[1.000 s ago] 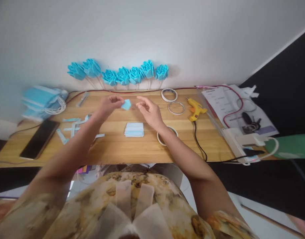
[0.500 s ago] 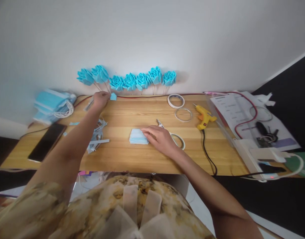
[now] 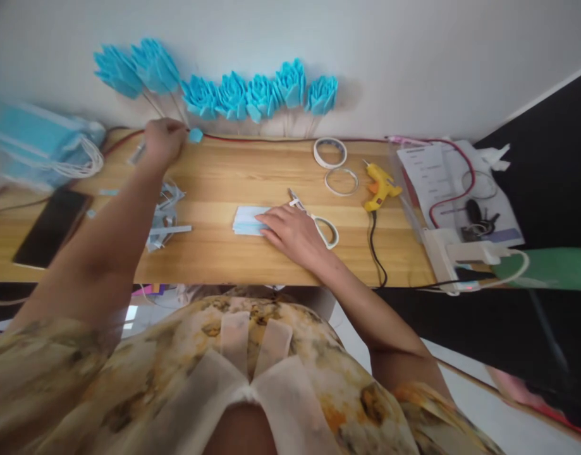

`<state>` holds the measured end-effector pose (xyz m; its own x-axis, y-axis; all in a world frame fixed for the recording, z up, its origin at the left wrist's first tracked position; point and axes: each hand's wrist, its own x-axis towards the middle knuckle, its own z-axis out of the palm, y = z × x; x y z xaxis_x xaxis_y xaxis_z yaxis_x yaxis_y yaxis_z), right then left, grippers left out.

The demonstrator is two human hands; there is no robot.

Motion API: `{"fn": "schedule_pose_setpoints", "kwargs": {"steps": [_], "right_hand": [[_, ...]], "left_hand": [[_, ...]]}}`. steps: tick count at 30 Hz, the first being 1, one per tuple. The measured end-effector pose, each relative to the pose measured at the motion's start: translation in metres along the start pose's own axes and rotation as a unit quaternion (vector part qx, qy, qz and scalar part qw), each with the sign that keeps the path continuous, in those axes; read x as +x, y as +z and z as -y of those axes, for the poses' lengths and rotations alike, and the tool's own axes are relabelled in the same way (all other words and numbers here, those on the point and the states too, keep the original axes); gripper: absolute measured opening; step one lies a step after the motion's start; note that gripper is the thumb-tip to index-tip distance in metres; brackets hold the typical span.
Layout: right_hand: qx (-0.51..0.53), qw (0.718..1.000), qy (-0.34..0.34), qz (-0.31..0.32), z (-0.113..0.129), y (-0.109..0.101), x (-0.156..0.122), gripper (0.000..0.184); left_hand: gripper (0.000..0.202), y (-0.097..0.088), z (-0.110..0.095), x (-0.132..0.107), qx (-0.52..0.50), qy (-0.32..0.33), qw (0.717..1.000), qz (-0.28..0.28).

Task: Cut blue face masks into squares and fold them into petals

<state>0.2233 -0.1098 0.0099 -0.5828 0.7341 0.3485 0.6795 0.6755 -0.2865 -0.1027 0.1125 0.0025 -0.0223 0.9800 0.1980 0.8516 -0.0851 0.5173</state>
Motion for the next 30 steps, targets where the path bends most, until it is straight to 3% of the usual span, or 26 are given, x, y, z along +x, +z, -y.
{"fn": "schedule_pose_setpoints", "kwargs": {"steps": [3, 6, 11, 14, 20, 23, 28, 30], "right_hand": [[-0.024, 0.999, -0.007, 0.047, 0.003, 0.007, 0.001, 0.034], [-0.023, 0.999, 0.009, 0.049, 0.005, 0.012, 0.002, 0.036], [0.031, 0.998, 0.059, 0.021, 0.002, 0.013, 0.005, 0.038], [0.050, 0.996, 0.074, 0.025, 0.000, 0.015, 0.005, 0.032], [0.073, 0.992, 0.091, 0.046, 0.000, 0.023, 0.002, 0.028], [0.085, 0.991, 0.095, 0.035, -0.001, 0.025, 0.002, 0.025], [0.106, 0.989, 0.103, 0.023, -0.003, 0.022, 0.007, 0.026], [0.105, 0.987, 0.115, 0.031, -0.004, 0.020, 0.010, 0.026]], "left_hand": [[0.032, -0.008, -0.021, -0.022, -0.015, -0.013, 0.999, -0.047], [0.028, -0.017, -0.056, -0.065, -0.055, 0.080, 0.991, -0.091], [0.022, -0.017, -0.101, -0.142, -0.143, 0.177, 0.971, 0.070], [0.023, -0.007, -0.103, -0.172, -0.111, 0.230, 0.961, 0.108], [0.027, 0.011, -0.079, -0.210, -0.030, 0.287, 0.951, 0.107], [0.026, 0.014, -0.075, -0.220, -0.044, 0.279, 0.956, 0.080], [0.025, 0.009, -0.077, -0.225, -0.124, 0.229, 0.965, -0.018], [0.025, 0.007, -0.080, -0.227, -0.149, 0.240, 0.959, -0.017]]}}
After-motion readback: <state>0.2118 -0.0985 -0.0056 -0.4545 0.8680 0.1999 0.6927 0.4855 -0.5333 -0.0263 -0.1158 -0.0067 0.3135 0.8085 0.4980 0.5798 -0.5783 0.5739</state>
